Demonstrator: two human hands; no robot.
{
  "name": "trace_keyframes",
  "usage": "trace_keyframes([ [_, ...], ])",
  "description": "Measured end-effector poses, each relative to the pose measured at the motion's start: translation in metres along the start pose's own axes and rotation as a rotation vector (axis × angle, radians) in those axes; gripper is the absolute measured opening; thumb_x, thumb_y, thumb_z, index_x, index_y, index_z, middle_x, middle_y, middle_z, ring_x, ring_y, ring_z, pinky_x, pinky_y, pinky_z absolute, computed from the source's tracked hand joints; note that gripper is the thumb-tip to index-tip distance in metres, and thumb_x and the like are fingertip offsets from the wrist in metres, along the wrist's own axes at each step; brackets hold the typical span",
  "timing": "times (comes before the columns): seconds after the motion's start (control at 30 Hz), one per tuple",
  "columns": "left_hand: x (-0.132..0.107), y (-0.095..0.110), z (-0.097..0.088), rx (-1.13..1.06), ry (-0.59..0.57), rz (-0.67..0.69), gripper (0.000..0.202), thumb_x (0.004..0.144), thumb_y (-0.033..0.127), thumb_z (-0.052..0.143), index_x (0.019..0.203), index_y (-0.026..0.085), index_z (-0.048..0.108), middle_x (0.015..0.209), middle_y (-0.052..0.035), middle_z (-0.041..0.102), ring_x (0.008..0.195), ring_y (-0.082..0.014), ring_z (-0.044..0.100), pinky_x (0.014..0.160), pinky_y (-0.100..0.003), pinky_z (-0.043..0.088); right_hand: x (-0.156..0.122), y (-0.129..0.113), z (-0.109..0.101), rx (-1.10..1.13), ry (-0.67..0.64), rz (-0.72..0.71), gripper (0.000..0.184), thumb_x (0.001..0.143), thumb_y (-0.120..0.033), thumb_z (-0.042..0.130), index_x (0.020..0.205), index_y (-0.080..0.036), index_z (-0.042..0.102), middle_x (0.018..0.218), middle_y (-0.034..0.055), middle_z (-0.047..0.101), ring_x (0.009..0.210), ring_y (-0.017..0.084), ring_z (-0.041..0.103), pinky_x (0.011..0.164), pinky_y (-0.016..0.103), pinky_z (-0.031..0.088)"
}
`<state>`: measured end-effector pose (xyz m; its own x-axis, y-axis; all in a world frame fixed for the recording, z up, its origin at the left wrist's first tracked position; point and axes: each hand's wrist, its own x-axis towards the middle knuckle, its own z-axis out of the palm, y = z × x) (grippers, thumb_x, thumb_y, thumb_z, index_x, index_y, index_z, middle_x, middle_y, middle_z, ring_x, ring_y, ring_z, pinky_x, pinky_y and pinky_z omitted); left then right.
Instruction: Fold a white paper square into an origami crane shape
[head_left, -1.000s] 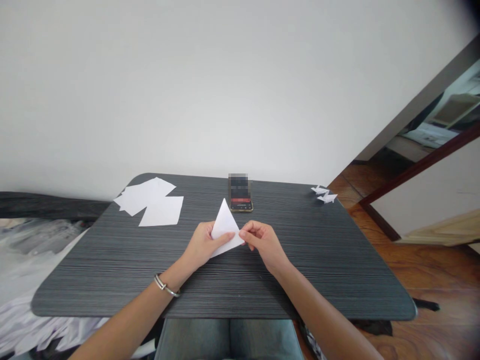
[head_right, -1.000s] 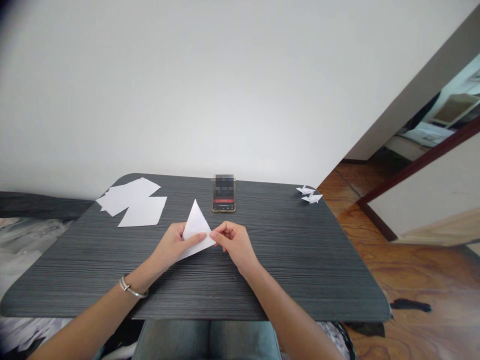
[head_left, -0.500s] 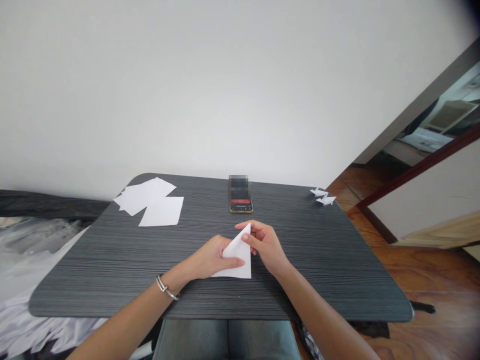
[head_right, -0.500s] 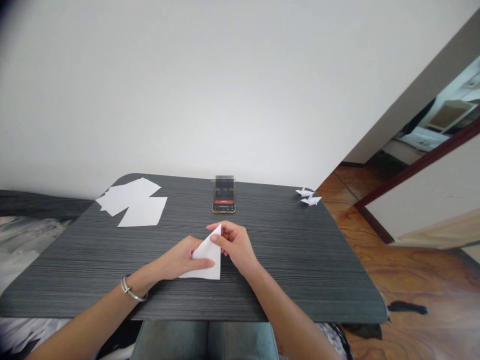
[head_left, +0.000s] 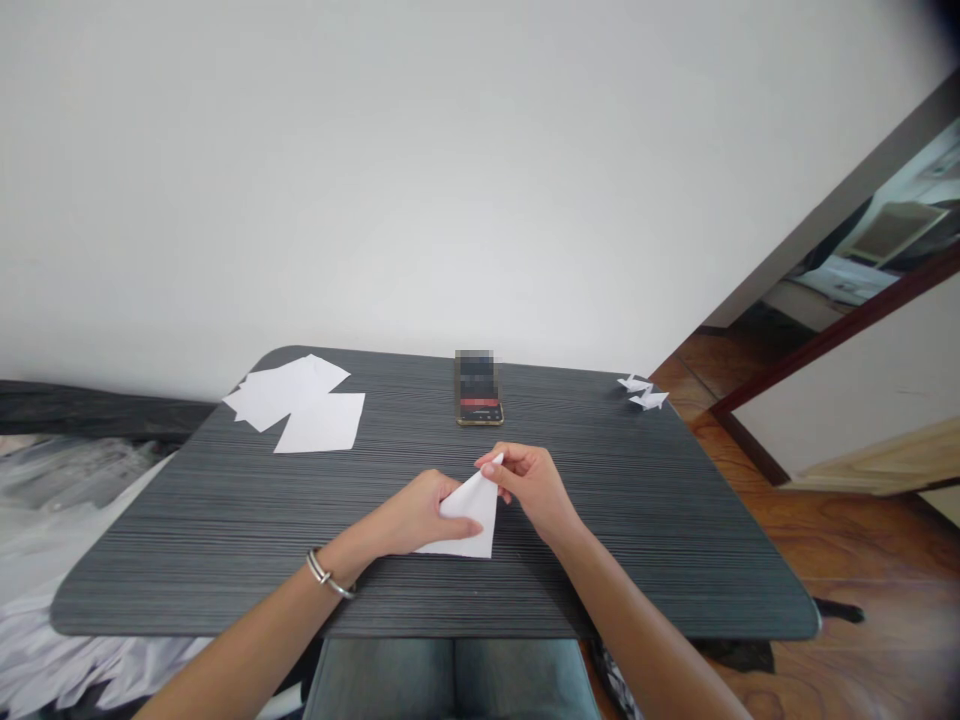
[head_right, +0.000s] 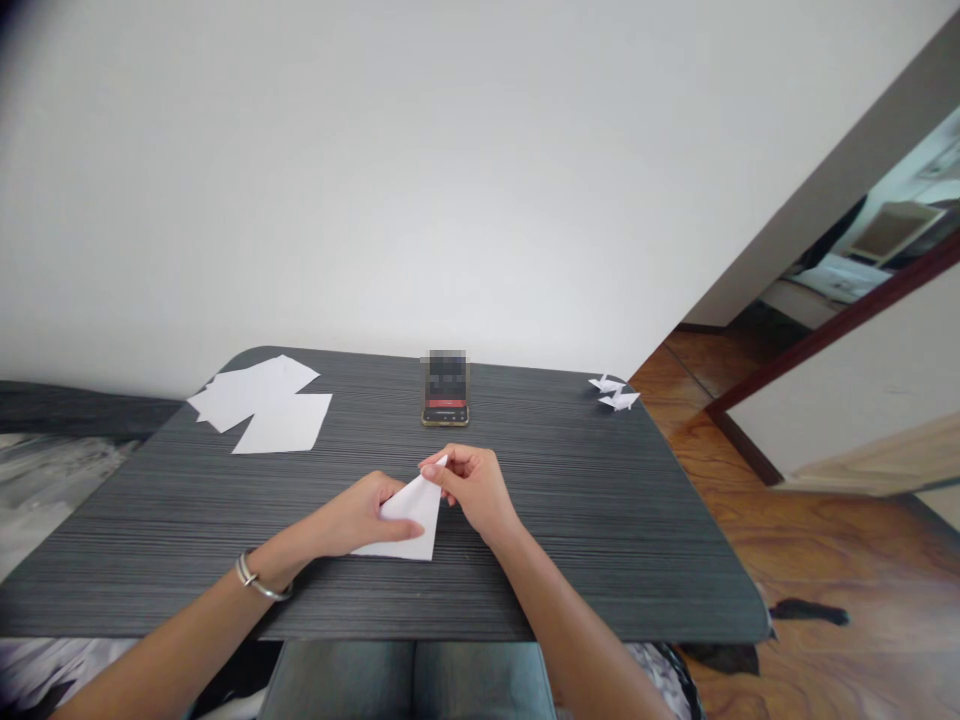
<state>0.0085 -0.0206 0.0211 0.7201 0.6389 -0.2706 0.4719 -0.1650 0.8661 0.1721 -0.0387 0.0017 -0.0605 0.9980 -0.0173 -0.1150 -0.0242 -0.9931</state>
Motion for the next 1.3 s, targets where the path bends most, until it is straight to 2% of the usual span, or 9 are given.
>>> trace_keyframes([
  [0.2, 0.002, -0.002, 0.001, 0.089, 0.008, -0.022, 0.027, 0.065, 0.03, 0.054, 0.05, 0.015, 0.036, 0.048, 0.0056, 0.034, 0.045, -0.0066, 0.03, 0.04, -0.018, 0.02, 0.0, 0.001, -0.003, -0.058, 0.001, 0.024, 0.013, 0.063, -0.028, 0.068, 0.062, -0.015, 0.066, 0.046, -0.0038, 0.05, 0.041, 0.007, 0.04, 0.035, 0.017, 0.027],
  [0.53, 0.0, 0.0, 0.0, 0.141, 0.018, -0.026, 0.029, 0.065, 0.031, 0.053, 0.049, 0.016, 0.035, 0.046, 0.0058, 0.031, 0.045, -0.0068, 0.03, 0.042, -0.019, 0.019, -0.001, 0.002, -0.005, -0.112, -0.008, 0.043, 0.017, 0.064, -0.03, 0.066, 0.058, -0.015, 0.062, 0.044, -0.0043, 0.048, 0.041, 0.007, 0.039, 0.036, 0.018, 0.026],
  [0.67, 0.001, -0.001, 0.0, 0.121, 0.021, -0.027, 0.027, 0.067, 0.032, 0.053, 0.05, 0.015, 0.038, 0.047, 0.0055, 0.034, 0.045, -0.0073, 0.032, 0.042, -0.019, 0.02, -0.001, 0.0, -0.004, -0.124, 0.003, 0.025, 0.015, 0.064, -0.03, 0.067, 0.066, -0.016, 0.063, 0.048, -0.0038, 0.051, 0.043, 0.007, 0.04, 0.038, 0.019, 0.028],
  [0.87, 0.001, -0.003, -0.001, 0.095, 0.016, -0.017, 0.026, 0.068, 0.033, 0.053, 0.054, 0.014, 0.044, 0.05, 0.0047, 0.038, 0.048, -0.0077, 0.034, 0.043, -0.018, 0.023, -0.005, -0.001, 0.002, -0.078, -0.165, 0.022, 0.016, 0.06, -0.026, 0.071, 0.069, -0.016, 0.063, 0.061, -0.0021, 0.057, 0.052, 0.009, 0.048, 0.049, 0.021, 0.037],
  [1.03, 0.001, -0.003, 0.0, 0.089, -0.02, -0.015, 0.026, 0.067, 0.032, 0.053, 0.052, 0.013, 0.043, 0.05, 0.0046, 0.038, 0.048, -0.0075, 0.035, 0.043, -0.018, 0.023, -0.005, 0.003, 0.004, -0.095, -0.155, 0.024, 0.015, 0.063, -0.028, 0.069, 0.068, -0.015, 0.063, 0.054, -0.0035, 0.053, 0.044, 0.007, 0.042, 0.04, 0.019, 0.03],
  [1.3, 0.002, -0.005, 0.002, 0.198, 0.052, -0.037, 0.028, 0.067, 0.032, 0.054, 0.05, 0.014, 0.041, 0.046, 0.0058, 0.034, 0.044, -0.0068, 0.031, 0.043, -0.02, 0.018, -0.001, 0.009, 0.0, -0.212, -0.076, 0.029, 0.014, 0.063, -0.027, 0.068, 0.059, -0.014, 0.063, 0.048, -0.003, 0.052, 0.043, 0.007, 0.04, 0.041, 0.019, 0.028],
])
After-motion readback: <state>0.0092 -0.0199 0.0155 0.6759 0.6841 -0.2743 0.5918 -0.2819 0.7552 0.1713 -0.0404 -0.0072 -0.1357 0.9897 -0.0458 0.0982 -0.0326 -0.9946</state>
